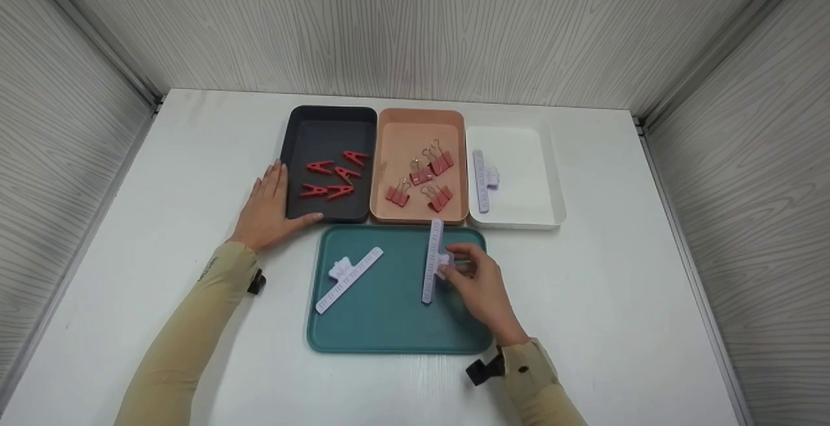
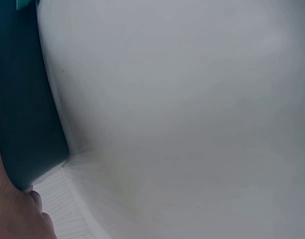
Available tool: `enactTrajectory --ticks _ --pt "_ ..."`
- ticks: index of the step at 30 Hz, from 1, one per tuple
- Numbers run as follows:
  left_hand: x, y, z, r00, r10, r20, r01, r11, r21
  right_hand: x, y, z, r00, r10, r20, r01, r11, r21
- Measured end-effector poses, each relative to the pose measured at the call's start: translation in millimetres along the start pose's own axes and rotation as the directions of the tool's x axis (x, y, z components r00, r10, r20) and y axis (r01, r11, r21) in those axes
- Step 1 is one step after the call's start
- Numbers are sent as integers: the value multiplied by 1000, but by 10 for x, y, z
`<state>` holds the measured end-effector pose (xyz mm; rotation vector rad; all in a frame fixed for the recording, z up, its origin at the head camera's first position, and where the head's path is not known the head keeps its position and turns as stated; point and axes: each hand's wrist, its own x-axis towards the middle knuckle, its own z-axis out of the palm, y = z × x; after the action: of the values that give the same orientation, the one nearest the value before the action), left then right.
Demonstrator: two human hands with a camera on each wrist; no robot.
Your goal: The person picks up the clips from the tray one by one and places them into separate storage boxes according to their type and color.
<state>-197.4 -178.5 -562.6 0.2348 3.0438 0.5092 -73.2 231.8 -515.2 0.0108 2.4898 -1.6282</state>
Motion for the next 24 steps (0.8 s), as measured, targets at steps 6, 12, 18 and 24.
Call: enactTrajectory --ticks 6,12,18,24 --pt "4 -4 9 1000 0 -11 0 1000 4 32 -19 -87 999 12 -47 -13 1000 -21" --pt "-1 -2 12 1000 0 -8 0 1000 6 40 -47 -171 997 15 -70 -15 1000 -4" --pt "1 -8 1 1000 8 -2 -8 1000 0 58 -55 -262 995 -12 -101 14 1000 20" --pt "2 -4 -1 1000 7 2 -7 1000 9 86 -36 -358 988 -41 -149 43 999 11"
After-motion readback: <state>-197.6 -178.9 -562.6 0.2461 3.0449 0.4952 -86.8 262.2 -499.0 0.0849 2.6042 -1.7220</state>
